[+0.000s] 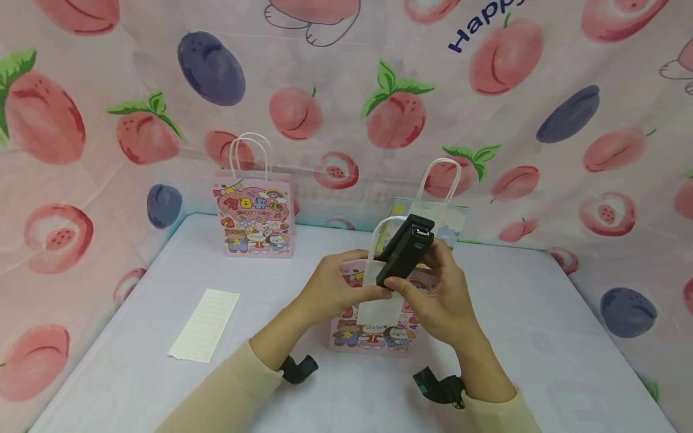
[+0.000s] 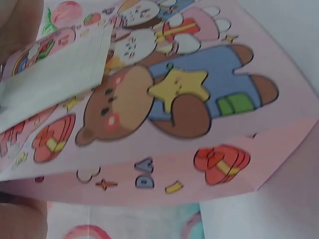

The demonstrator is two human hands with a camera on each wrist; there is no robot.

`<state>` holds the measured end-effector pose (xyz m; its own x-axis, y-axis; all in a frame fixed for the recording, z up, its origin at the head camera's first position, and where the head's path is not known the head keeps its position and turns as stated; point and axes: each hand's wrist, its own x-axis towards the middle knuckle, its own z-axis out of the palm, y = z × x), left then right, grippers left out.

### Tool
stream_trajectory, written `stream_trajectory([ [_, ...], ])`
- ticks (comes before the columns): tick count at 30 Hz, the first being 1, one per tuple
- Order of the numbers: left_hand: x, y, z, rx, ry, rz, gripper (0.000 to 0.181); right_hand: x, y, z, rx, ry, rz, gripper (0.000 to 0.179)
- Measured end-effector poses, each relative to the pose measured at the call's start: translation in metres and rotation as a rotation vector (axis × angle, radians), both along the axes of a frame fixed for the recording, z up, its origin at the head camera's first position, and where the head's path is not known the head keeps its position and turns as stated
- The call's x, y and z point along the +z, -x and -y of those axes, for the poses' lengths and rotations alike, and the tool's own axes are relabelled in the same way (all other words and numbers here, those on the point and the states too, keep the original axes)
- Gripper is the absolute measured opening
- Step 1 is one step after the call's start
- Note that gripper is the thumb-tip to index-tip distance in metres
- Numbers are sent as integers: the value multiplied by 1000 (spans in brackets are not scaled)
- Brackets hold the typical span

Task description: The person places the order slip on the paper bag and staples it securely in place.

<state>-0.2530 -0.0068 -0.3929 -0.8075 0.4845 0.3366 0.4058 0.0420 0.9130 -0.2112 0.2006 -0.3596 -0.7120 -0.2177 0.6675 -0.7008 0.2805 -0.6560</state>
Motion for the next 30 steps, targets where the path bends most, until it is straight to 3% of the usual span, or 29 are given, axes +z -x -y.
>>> stream_trajectory([
  [4, 1, 1, 4, -14, 21, 37, 52, 0, 0, -1, 8, -3, 12, 78],
  [11, 2, 2, 5, -6, 23, 49, 41, 5, 2, -7, -81, -4, -83, 100],
  [20, 2, 3, 6, -24, -19, 117, 28, 8, 7, -9, 25, 101, -160, 75],
  [30, 1, 6, 7, -47, -33, 149, 29, 14, 4, -12, -15, 229, -197, 73],
])
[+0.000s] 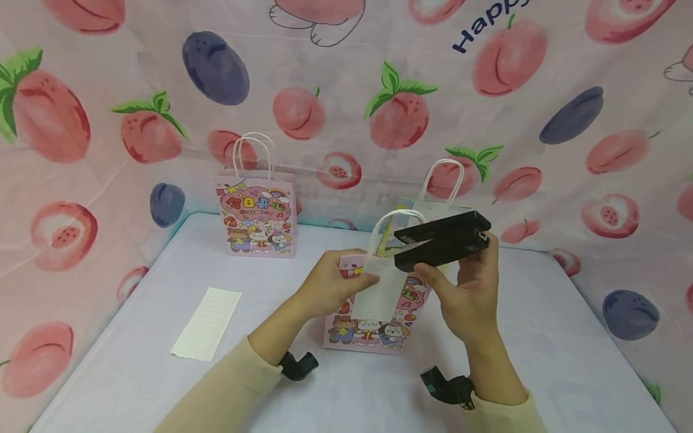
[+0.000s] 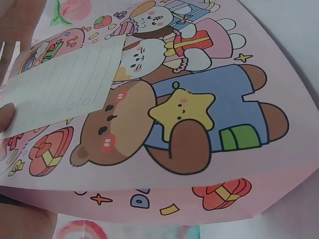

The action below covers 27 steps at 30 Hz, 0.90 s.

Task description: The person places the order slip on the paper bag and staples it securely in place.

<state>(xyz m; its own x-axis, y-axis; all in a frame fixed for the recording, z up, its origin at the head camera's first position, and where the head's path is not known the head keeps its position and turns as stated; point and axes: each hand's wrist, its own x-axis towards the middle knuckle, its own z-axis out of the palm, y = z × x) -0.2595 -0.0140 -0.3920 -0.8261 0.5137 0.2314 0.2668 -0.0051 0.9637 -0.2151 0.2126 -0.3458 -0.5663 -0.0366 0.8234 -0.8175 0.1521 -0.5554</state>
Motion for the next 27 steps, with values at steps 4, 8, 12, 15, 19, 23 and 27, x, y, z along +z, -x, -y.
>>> stream_trajectory([
  [4, 0, 1, 0, -8, -18, 19, 29, 3, -2, -1, 17, 86, -15, 71],
  [8, 0, 1, 1, -8, -25, 23, 30, 5, -3, -2, 51, 160, -17, 68],
  [12, 0, 3, 3, -10, -13, 19, 31, 8, -2, -5, 65, 200, -14, 66],
  [15, 0, 4, 4, -22, 2, 17, 32, 9, -2, -8, 74, 233, -6, 65],
  [19, -1, 6, 6, -36, 26, 14, 32, 11, -3, -12, 78, 289, 25, 62],
  [23, -2, 9, 7, -38, 45, 24, 33, 13, -4, -16, 60, 324, 84, 59],
  [27, -3, 9, 8, -32, 59, 38, 34, 13, -5, -20, 7, 336, 176, 55],
])
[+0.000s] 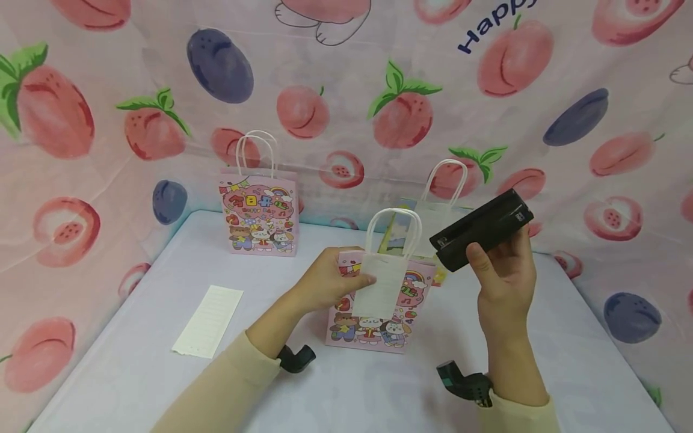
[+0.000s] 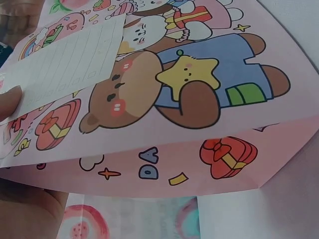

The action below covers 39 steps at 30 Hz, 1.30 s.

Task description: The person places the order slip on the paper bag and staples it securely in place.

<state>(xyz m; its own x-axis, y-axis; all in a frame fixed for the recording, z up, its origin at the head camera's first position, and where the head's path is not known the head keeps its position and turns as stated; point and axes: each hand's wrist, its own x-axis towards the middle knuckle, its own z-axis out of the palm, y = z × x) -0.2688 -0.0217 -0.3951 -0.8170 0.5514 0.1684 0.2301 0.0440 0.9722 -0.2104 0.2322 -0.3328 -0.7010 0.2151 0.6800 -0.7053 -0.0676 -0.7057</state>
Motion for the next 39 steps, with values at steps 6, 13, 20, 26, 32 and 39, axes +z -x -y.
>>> stream_trajectory([
  [6, 0, 0, 0, 5, 11, 7, 34, 2, -1, -5, -65, 15, 178, 46],
  [13, 2, -1, 0, 5, 9, 12, 35, 2, 5, -12, -61, 41, 292, 44],
  [20, 1, -1, -1, 12, 20, 18, 34, 4, 12, -25, -69, 155, 547, 55],
  [26, 2, -2, -1, 12, 22, 15, 34, 4, 20, -38, -59, 310, 703, 58],
  [32, 2, -2, -1, 10, 18, 12, 34, 2, 26, -48, -84, 360, 750, 62],
  [39, 1, -1, -1, 9, 20, 1, 34, -5, 34, -58, -144, 231, 837, 71],
])
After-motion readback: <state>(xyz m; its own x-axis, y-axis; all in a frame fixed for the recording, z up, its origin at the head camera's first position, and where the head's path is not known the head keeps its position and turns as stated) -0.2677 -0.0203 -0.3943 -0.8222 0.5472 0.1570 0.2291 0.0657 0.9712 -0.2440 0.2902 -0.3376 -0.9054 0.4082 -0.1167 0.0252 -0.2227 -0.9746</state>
